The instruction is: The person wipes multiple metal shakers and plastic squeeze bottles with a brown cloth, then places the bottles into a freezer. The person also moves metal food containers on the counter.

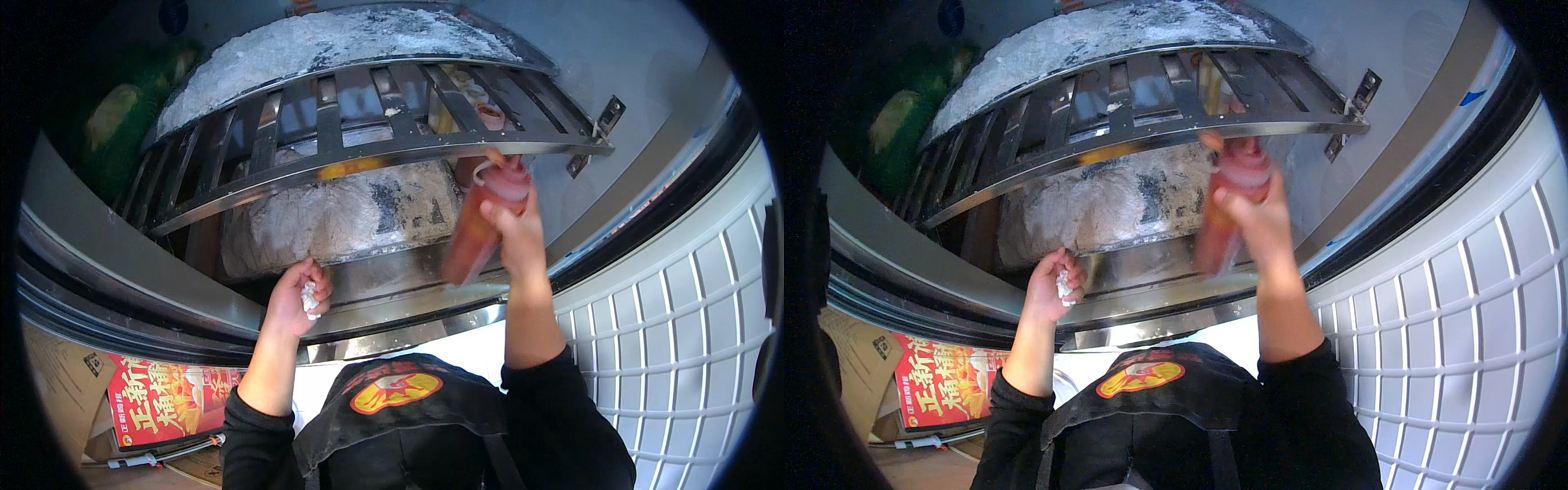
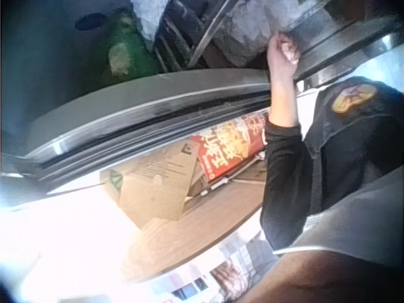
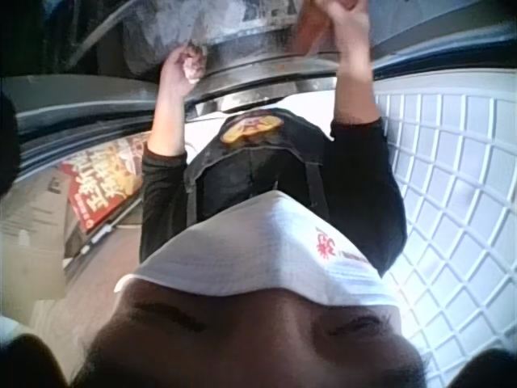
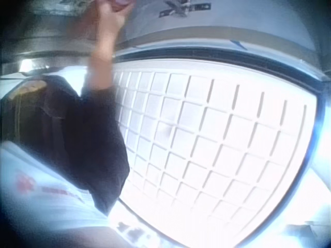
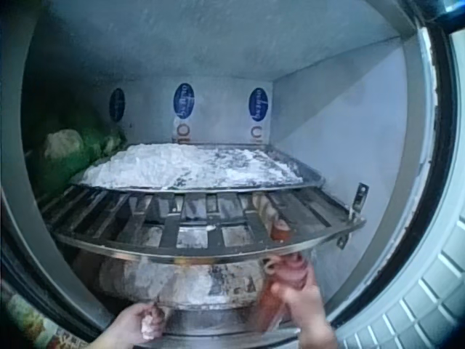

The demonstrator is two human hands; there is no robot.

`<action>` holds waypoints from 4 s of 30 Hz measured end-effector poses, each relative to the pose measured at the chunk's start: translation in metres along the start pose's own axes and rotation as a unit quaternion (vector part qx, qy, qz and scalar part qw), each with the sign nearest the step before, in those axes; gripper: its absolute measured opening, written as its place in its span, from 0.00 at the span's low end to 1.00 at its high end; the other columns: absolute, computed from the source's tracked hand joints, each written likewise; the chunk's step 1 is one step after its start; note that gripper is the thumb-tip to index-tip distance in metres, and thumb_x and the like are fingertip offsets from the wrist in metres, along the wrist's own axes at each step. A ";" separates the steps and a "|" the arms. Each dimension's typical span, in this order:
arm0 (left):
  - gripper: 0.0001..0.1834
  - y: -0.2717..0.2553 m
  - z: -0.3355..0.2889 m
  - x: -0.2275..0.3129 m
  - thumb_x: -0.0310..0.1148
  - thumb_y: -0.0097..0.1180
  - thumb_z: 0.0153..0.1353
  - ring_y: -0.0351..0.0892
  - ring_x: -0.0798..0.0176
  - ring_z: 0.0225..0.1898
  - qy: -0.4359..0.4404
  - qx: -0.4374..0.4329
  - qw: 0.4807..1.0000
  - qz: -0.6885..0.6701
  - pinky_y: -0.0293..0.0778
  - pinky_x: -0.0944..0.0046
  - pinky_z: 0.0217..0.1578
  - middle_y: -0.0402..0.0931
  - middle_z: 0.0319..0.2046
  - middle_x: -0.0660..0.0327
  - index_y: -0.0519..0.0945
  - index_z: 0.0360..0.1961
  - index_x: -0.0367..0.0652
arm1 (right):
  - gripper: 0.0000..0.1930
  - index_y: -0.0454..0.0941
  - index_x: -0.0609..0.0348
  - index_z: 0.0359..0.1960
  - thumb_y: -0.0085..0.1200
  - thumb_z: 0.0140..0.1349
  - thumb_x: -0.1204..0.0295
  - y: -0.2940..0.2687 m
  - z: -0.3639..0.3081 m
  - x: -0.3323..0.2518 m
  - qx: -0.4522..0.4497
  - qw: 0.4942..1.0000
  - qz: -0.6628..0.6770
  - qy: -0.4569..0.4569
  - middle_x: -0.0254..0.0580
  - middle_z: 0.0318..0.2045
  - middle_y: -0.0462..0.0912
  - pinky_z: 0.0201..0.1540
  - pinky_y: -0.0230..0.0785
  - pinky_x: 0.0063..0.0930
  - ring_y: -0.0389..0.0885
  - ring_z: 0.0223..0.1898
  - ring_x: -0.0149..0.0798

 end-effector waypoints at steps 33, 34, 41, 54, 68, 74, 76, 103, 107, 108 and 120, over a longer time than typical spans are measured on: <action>0.15 -0.057 -0.080 -0.065 0.21 0.51 0.59 0.77 0.63 0.38 -0.023 0.176 0.984 -0.033 0.76 0.68 0.42 0.75 0.36 0.56 0.69 0.48 0.36 | 0.11 0.72 0.59 0.41 0.55 0.57 0.73 0.033 -0.063 0.078 0.125 0.969 -0.212 0.008 0.38 0.34 0.73 0.44 0.64 0.24 0.71 0.37 0.33; 0.14 -0.055 -0.081 -0.067 0.23 0.53 0.60 0.78 0.64 0.38 -0.032 0.175 0.984 -0.024 0.77 0.69 0.42 0.76 0.36 0.56 0.70 0.47 0.35 | 0.06 0.72 0.57 0.35 0.56 0.57 0.74 0.062 -0.093 0.071 -0.020 0.976 -0.204 -0.075 0.37 0.34 0.73 0.40 0.66 0.21 0.72 0.33 0.29; 0.11 -0.055 -0.108 -0.087 0.34 0.50 0.64 0.78 0.66 0.33 -0.073 0.113 0.981 0.142 0.76 0.69 0.36 0.77 0.33 0.58 0.75 0.40 0.36 | 0.17 0.77 0.61 0.44 0.60 0.50 0.75 0.154 -0.241 0.071 -0.168 0.940 -0.266 0.130 0.44 0.37 0.75 0.35 0.70 0.25 0.77 0.32 0.38; 0.14 -0.130 -0.193 -0.048 0.30 0.44 0.65 0.76 0.66 0.34 -0.103 0.082 0.984 0.124 0.74 0.66 0.40 0.75 0.38 0.56 0.69 0.50 0.41 | 0.09 0.79 0.57 0.31 0.60 0.48 0.68 -0.034 -0.074 0.123 -0.011 0.681 -0.731 0.033 0.46 0.27 0.80 0.35 0.72 0.40 0.80 0.31 0.49; 0.11 -0.167 -0.221 -0.052 0.32 0.44 0.64 0.74 0.66 0.30 -0.049 0.204 0.975 0.073 0.72 0.66 0.35 0.74 0.33 0.58 0.71 0.45 0.42 | 0.06 0.83 0.49 0.25 0.54 0.52 0.66 0.037 -0.077 0.145 -0.166 0.626 -0.758 0.073 0.51 0.27 0.80 0.38 0.73 0.43 0.80 0.32 0.54; 0.10 -0.161 -0.220 -0.053 0.31 0.44 0.64 0.74 0.66 0.30 -0.042 0.201 0.977 0.059 0.71 0.67 0.35 0.74 0.33 0.58 0.71 0.45 0.41 | 0.10 0.82 0.54 0.24 0.52 0.55 0.64 0.109 -0.099 0.151 -0.206 0.664 -0.716 0.058 0.51 0.26 0.81 0.36 0.74 0.42 0.80 0.32 0.53; 0.10 -0.159 -0.221 -0.053 0.30 0.43 0.65 0.74 0.67 0.30 -0.040 0.201 0.977 0.053 0.71 0.67 0.35 0.75 0.33 0.58 0.71 0.45 0.41 | 0.08 0.82 0.54 0.24 0.53 0.53 0.66 0.130 -0.104 0.159 -0.193 0.667 -0.715 0.077 0.51 0.26 0.80 0.35 0.74 0.42 0.80 0.31 0.52; 0.11 -0.137 -0.243 -0.077 0.32 0.45 0.63 0.73 0.65 0.30 0.037 0.269 0.961 0.040 0.71 0.65 0.34 0.73 0.33 0.58 0.71 0.45 0.42 | 0.17 0.83 0.48 0.37 0.51 0.46 0.81 0.258 -0.096 0.212 -0.557 0.684 -0.460 -0.104 0.47 0.38 0.80 0.42 0.70 0.37 0.77 0.40 0.49; 0.11 -0.131 -0.242 -0.079 0.32 0.46 0.63 0.73 0.65 0.30 0.050 0.276 0.959 0.034 0.71 0.65 0.35 0.73 0.34 0.58 0.70 0.46 0.42 | 0.17 0.82 0.48 0.38 0.50 0.48 0.80 0.263 -0.093 0.205 -0.614 0.671 -0.384 -0.159 0.47 0.39 0.79 0.48 0.68 0.36 0.76 0.44 0.50; 0.12 -0.130 -0.241 -0.081 0.32 0.46 0.63 0.73 0.65 0.30 0.052 0.277 0.959 0.031 0.71 0.65 0.35 0.73 0.34 0.58 0.70 0.46 0.42 | 0.17 0.82 0.48 0.38 0.49 0.47 0.81 0.263 -0.093 0.204 -0.630 0.666 -0.367 -0.156 0.47 0.39 0.79 0.49 0.68 0.36 0.75 0.44 0.50; 0.12 -0.119 -0.222 -0.085 0.32 0.46 0.62 0.73 0.65 0.29 0.069 0.279 0.957 0.027 0.71 0.65 0.34 0.74 0.33 0.58 0.70 0.46 0.42 | 0.15 0.80 0.55 0.36 0.44 0.51 0.85 0.225 -0.078 0.193 -0.687 0.636 -0.343 -0.079 0.44 0.39 0.79 0.49 0.68 0.33 0.76 0.44 0.45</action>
Point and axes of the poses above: each hand's wrist, its own z-axis towards the middle knuckle, its own y-axis out of the palm, x = y × z, the point moved 2 cm from there along z, towards the middle knuckle
